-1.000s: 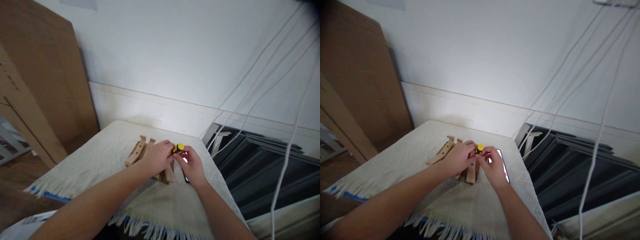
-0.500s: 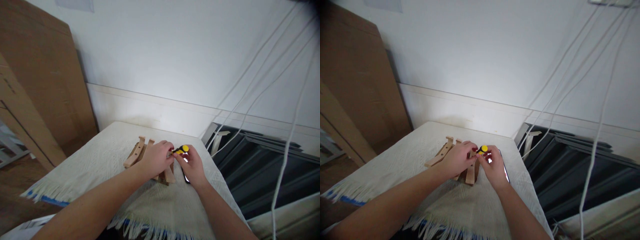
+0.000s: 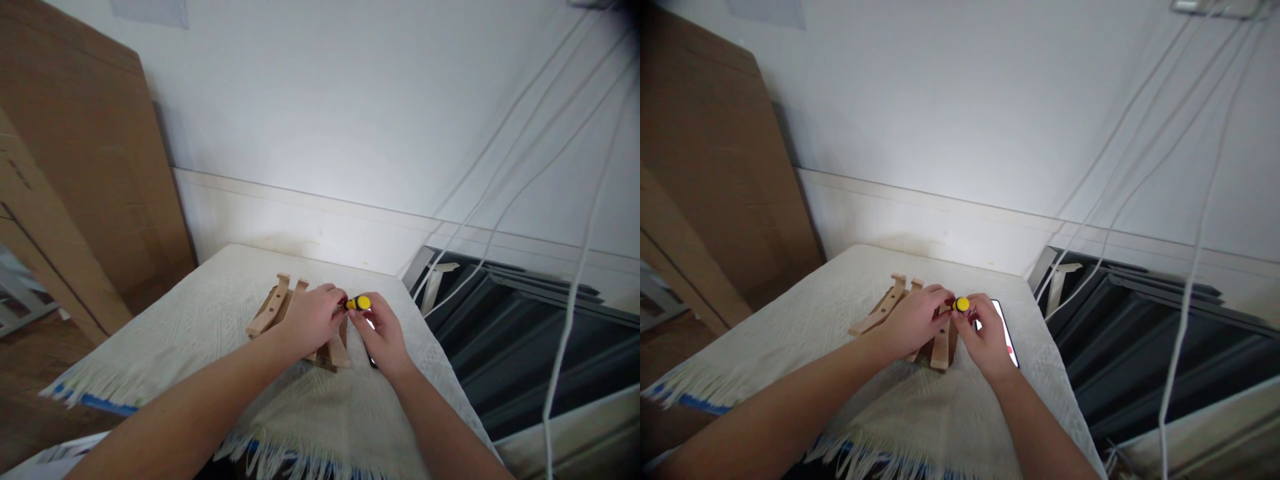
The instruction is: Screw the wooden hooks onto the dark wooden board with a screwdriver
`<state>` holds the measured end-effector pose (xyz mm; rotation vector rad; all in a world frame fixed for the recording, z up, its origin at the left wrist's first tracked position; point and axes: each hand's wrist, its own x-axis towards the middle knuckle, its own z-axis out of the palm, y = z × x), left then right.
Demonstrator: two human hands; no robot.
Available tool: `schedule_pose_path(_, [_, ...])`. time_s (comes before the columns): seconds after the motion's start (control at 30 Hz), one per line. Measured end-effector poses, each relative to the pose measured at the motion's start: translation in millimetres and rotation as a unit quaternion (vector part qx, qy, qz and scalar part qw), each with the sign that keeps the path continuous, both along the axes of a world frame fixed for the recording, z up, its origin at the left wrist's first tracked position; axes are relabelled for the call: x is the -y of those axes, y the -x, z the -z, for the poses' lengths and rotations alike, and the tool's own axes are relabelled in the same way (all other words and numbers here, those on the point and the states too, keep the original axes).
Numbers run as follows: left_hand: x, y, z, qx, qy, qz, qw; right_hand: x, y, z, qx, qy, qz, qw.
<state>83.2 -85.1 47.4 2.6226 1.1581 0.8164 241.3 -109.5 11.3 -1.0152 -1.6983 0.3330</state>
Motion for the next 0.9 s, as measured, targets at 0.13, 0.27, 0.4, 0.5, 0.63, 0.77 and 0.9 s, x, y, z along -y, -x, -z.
schedule_pose_path(0.13, [0, 0, 0.2, 0.002, 0.001, -0.001, 1.0, -1, 1, 3.0, -0.027, 0.02, -0.003, 0.999])
schedule_pose_path(0.27, [0, -1, -0.2, -0.001, -0.001, -0.002, 1.0, -3, 2, 7.2, -0.074, 0.038, 0.004, 0.997])
schedule_pose_path(0.4, [-1, -1, 1.2, 0.006, -0.005, -0.007, 1.0, -3, 2, 5.8, -0.032, 0.027, 0.014, 0.999])
schedule_pose_path(0.5, [-5, 0, 5.3, 0.008, -0.01, -0.024, 1.0, -4, 2, 4.9, -0.023, 0.017, 0.037, 0.999])
schedule_pose_path(0.63, [-10, 1, 10.7, -0.02, 0.013, -0.023, 0.999, -4, 1, 6.8, -0.062, 0.036, 0.067, 0.995])
schedule_pose_path(0.77, [-11, 1, 12.5, -0.027, 0.019, 0.006, 0.999, -4, 0, 6.6, -0.128, 0.049, 0.078, 0.987])
schedule_pose_path(0.9, [-12, 1, 14.9, -0.028, 0.025, 0.013, 0.999, -4, 0, 5.3, -0.156, 0.055, 0.087, 0.982])
